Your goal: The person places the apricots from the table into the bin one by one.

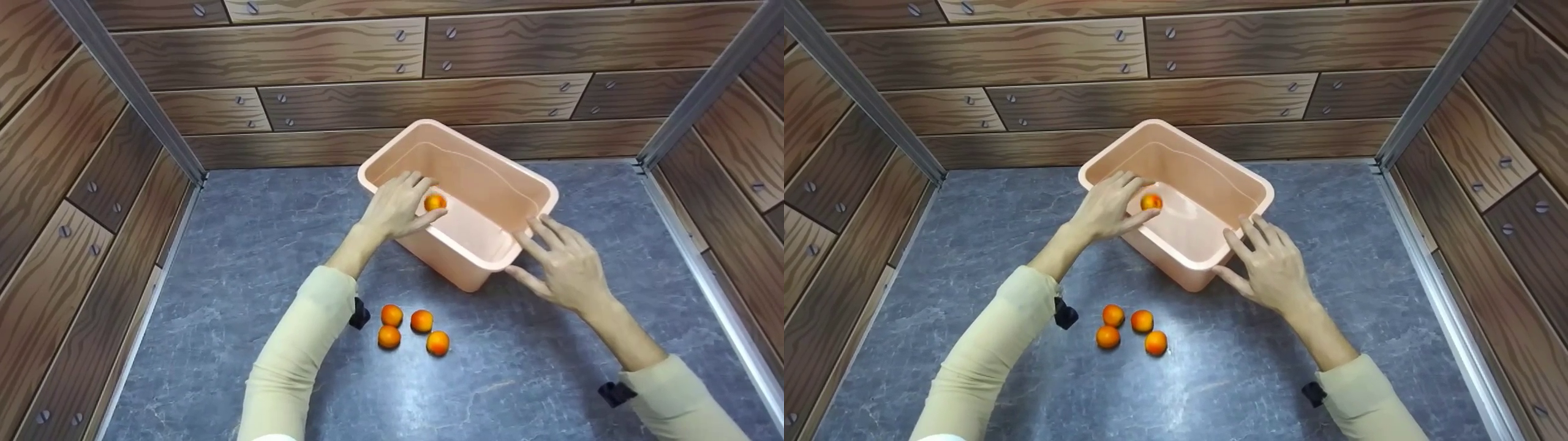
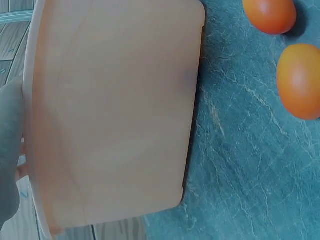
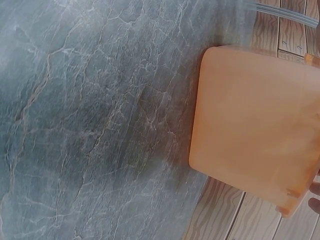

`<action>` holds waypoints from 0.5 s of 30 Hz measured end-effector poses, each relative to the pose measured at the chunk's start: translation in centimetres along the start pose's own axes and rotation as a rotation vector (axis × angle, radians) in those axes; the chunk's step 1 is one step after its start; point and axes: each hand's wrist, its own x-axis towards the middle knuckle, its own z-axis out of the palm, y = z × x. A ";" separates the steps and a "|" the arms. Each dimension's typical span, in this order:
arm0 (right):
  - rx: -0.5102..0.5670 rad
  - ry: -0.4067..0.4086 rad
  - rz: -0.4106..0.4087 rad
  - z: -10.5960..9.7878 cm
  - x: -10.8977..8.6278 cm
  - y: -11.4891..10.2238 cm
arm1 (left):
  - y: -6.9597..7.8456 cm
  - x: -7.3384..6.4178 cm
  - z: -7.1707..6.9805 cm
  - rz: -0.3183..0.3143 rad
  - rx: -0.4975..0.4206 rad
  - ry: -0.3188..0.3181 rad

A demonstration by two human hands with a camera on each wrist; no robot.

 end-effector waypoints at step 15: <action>-0.013 -0.021 0.003 -0.1 -0.1 0.0 | 1.2 -2.5 -1.7 0.165 0.043 0.061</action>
